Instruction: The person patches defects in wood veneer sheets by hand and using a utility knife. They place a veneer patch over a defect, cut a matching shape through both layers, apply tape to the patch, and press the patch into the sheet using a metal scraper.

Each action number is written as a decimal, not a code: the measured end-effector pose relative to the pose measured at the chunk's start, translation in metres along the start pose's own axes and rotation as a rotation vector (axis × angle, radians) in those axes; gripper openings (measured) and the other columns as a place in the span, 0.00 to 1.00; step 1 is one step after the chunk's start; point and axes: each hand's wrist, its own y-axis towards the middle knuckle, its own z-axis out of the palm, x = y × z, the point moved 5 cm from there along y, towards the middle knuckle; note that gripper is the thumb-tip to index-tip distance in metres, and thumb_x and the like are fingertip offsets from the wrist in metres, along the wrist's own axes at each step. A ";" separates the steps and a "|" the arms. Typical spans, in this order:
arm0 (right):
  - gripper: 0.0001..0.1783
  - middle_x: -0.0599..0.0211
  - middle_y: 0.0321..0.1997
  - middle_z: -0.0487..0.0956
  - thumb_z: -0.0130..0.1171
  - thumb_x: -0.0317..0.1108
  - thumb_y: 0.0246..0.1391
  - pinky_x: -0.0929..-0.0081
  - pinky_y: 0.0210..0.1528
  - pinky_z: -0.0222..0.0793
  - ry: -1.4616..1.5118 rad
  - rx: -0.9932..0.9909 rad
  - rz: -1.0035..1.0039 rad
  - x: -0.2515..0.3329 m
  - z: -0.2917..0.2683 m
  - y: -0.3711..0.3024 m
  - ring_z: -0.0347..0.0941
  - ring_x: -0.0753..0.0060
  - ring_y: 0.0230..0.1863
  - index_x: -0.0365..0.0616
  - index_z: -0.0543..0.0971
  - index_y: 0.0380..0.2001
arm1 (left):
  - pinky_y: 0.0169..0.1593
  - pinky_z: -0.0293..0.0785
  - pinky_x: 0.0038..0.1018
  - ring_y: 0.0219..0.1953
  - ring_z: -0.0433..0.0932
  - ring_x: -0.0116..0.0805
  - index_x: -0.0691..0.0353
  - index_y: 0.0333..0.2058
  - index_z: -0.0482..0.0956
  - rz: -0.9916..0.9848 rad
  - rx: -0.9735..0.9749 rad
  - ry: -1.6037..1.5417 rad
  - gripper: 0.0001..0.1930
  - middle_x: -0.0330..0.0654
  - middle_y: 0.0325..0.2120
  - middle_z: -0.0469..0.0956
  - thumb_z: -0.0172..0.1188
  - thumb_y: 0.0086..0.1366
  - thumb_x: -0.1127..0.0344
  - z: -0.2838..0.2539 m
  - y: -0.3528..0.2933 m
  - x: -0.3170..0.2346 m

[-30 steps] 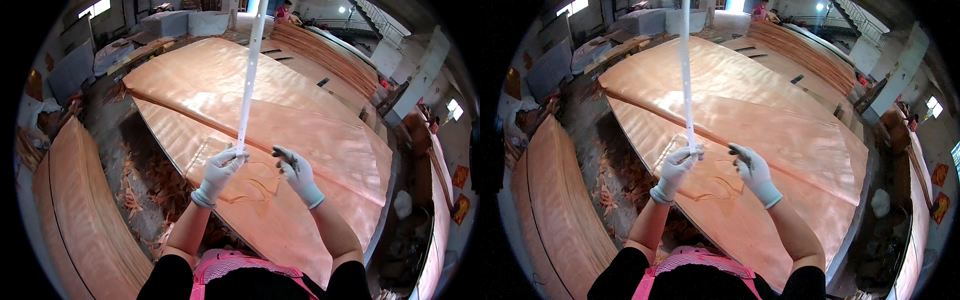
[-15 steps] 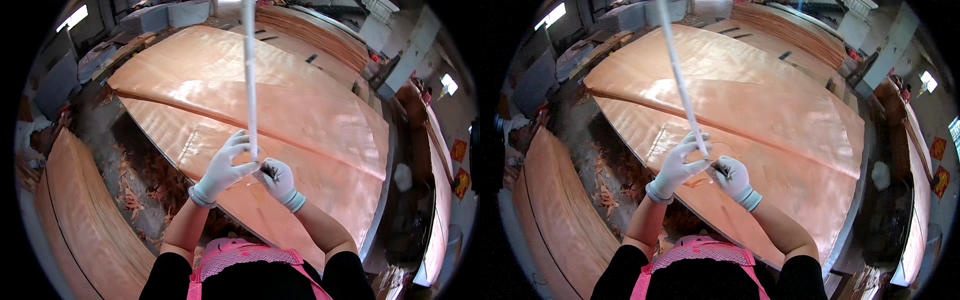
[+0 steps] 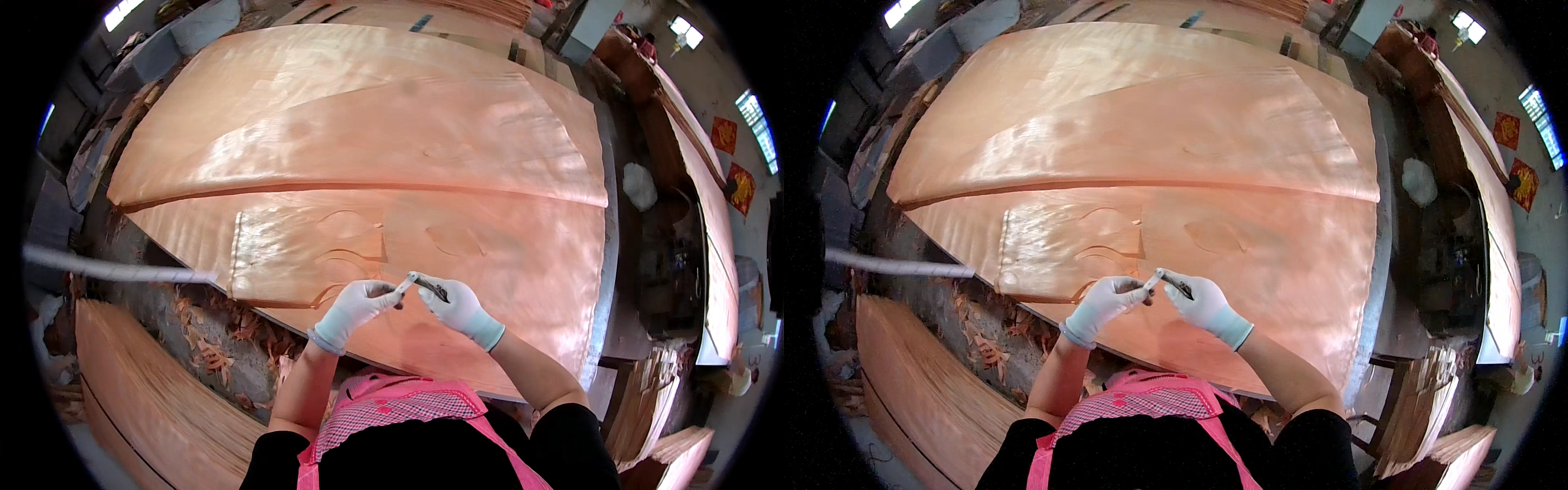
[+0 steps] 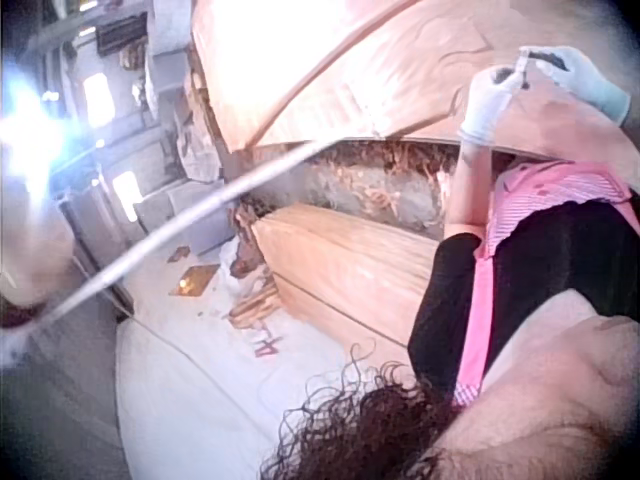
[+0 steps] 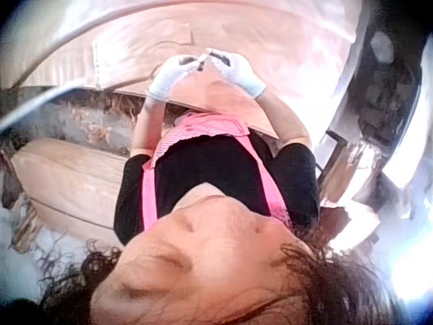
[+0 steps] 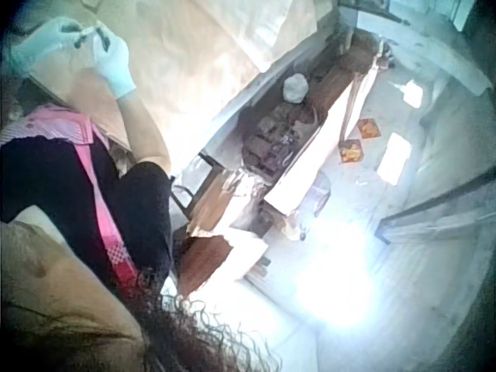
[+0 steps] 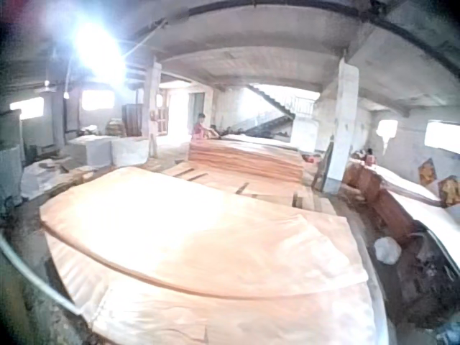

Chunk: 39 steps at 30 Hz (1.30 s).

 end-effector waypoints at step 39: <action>0.39 0.57 0.77 0.56 0.65 0.45 0.55 0.66 0.54 0.73 -1.158 0.290 -0.247 -0.120 -0.048 0.134 0.72 0.60 0.56 0.71 0.65 0.69 | 0.30 0.78 0.33 0.23 0.81 0.36 0.67 0.33 0.83 -0.302 -0.282 0.507 0.18 0.47 0.22 0.82 0.60 0.66 0.54 0.030 0.145 -0.002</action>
